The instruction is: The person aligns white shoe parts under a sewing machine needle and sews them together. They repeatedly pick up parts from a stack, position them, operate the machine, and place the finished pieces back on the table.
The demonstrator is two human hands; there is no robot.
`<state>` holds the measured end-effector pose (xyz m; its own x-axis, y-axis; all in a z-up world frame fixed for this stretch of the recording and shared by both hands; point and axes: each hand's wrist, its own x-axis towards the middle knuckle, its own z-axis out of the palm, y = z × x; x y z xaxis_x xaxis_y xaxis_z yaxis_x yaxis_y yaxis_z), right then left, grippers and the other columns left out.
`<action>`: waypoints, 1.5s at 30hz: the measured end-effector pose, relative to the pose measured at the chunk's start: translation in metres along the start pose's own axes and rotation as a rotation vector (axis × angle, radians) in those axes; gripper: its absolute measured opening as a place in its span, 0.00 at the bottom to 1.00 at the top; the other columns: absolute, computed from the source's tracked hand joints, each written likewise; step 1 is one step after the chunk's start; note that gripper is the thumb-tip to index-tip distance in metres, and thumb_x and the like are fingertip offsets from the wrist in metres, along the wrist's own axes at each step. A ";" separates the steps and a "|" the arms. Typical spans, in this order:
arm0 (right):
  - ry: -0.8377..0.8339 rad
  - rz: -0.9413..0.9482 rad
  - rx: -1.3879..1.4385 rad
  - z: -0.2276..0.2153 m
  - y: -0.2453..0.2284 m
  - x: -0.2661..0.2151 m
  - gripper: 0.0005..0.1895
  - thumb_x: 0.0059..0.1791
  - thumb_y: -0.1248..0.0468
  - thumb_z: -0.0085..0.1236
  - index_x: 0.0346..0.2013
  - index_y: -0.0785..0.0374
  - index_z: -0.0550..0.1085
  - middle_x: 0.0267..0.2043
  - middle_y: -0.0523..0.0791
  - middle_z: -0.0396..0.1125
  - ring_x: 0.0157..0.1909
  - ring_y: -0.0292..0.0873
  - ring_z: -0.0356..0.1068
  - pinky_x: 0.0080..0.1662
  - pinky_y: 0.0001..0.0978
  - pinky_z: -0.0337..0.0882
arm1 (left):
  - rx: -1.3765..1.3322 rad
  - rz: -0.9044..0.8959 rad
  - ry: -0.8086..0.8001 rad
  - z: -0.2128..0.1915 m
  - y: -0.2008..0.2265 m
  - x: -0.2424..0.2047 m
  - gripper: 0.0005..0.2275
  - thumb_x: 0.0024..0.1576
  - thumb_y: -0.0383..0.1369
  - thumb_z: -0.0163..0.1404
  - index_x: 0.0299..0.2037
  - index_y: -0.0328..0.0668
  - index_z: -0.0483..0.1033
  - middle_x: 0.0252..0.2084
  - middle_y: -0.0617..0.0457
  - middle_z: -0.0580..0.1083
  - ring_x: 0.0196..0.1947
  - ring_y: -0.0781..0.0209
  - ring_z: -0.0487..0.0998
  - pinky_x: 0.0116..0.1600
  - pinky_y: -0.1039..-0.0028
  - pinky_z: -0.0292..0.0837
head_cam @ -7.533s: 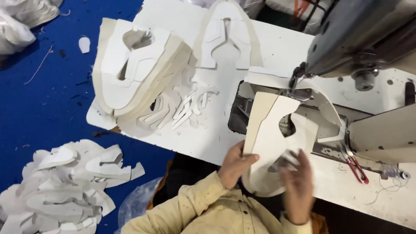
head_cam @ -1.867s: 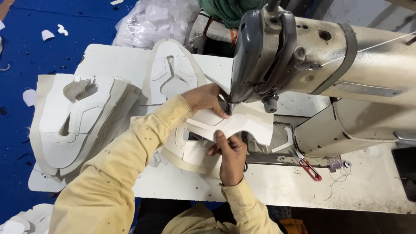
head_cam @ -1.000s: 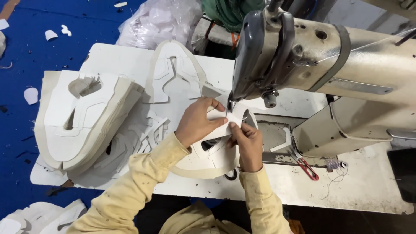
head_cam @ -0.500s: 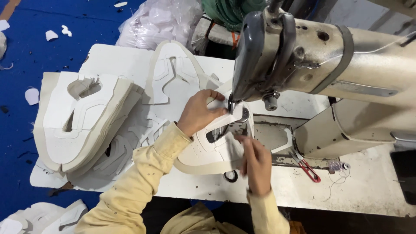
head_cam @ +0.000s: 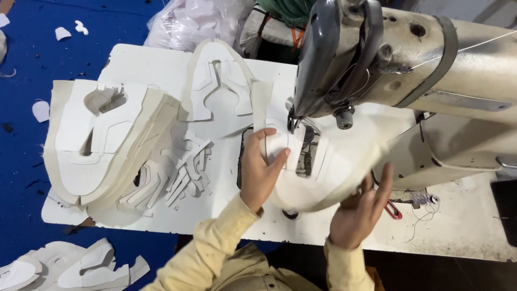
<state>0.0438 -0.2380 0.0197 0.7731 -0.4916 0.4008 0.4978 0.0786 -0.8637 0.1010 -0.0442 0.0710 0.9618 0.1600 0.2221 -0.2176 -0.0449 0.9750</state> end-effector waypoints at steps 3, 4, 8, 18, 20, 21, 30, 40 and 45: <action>0.070 0.286 0.162 -0.002 0.023 -0.001 0.28 0.60 0.56 0.43 0.72 0.64 0.58 0.62 0.60 0.65 0.45 0.45 0.65 0.46 0.37 0.68 | -0.006 0.054 -0.023 -0.014 0.004 -0.010 0.22 0.57 0.38 0.57 0.59 0.38 0.68 0.55 0.49 0.67 0.52 0.54 0.74 0.52 0.66 0.76; 0.061 0.279 0.162 -0.018 0.050 -0.021 0.28 0.60 0.56 0.43 0.72 0.64 0.58 0.62 0.60 0.65 0.45 0.45 0.65 0.46 0.37 0.68 | -0.011 0.060 -0.017 -0.029 0.007 -0.005 0.22 0.57 0.38 0.57 0.59 0.38 0.68 0.55 0.49 0.67 0.52 0.54 0.74 0.52 0.66 0.76; -0.275 0.224 -0.591 -0.040 0.106 -0.078 0.20 0.49 0.67 0.54 0.56 0.68 0.69 0.54 0.55 0.71 0.55 0.53 0.72 0.54 0.40 0.74 | 0.670 0.492 0.151 -0.086 -0.003 0.047 0.15 0.59 0.40 0.58 0.52 0.43 0.74 0.50 0.47 0.72 0.52 0.44 0.70 0.60 0.57 0.60; -0.776 0.117 -0.707 0.015 0.033 -0.051 0.08 0.39 0.73 0.66 0.32 0.70 0.79 0.18 0.49 0.72 0.18 0.46 0.69 0.28 0.38 0.72 | 0.094 -0.399 -0.595 -0.055 -0.122 0.122 0.28 0.70 0.53 0.34 0.74 0.44 0.52 0.74 0.46 0.56 0.61 0.63 0.68 0.72 0.57 0.51; -0.773 0.415 -0.654 -0.009 0.067 -0.061 0.07 0.39 0.74 0.65 0.31 0.71 0.78 0.19 0.49 0.71 0.18 0.43 0.68 0.25 0.36 0.70 | -0.165 -0.356 -0.408 -0.058 -0.092 0.110 0.25 0.65 0.42 0.42 0.71 0.42 0.59 0.66 0.43 0.65 0.56 0.64 0.73 0.69 0.61 0.61; -0.760 0.719 -0.583 -0.022 0.084 -0.067 0.06 0.39 0.74 0.64 0.30 0.71 0.78 0.20 0.48 0.71 0.18 0.40 0.68 0.22 0.35 0.68 | -0.409 -0.319 -0.208 -0.062 -0.078 0.102 0.24 0.61 0.32 0.50 0.68 0.40 0.66 0.58 0.39 0.74 0.52 0.65 0.79 0.66 0.65 0.70; -0.493 0.569 -0.438 0.034 0.050 -0.098 0.15 0.44 0.62 0.66 0.39 0.69 0.78 0.25 0.45 0.72 0.24 0.37 0.69 0.26 0.31 0.68 | -0.050 0.272 0.394 -0.080 -0.058 0.046 0.06 0.57 0.19 0.61 0.39 0.36 0.78 0.30 0.62 0.66 0.28 0.75 0.57 0.33 0.84 0.55; -0.640 0.070 -0.383 0.088 0.030 -0.078 0.27 0.51 0.54 0.68 0.53 0.72 0.71 0.41 0.47 0.71 0.40 0.41 0.70 0.41 0.35 0.72 | -0.233 0.258 0.455 -0.071 -0.065 0.032 0.05 0.57 0.19 0.60 0.39 0.36 0.78 0.33 0.64 0.72 0.27 0.77 0.59 0.33 0.84 0.56; -0.493 0.570 -0.284 0.090 0.015 -0.085 0.28 0.43 0.56 0.67 0.51 0.67 0.68 0.28 0.45 0.68 0.20 0.40 0.59 0.25 0.35 0.62 | -0.242 0.266 0.368 -0.079 -0.068 0.050 0.09 0.57 0.18 0.57 0.45 0.35 0.78 0.41 0.58 0.79 0.33 0.74 0.75 0.38 0.84 0.72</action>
<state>0.0210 -0.1168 -0.0003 0.9956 0.0026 -0.0940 -0.0937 -0.0546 -0.9941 0.1504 0.0450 0.0166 0.7550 0.5125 0.4089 -0.5213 0.0909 0.8485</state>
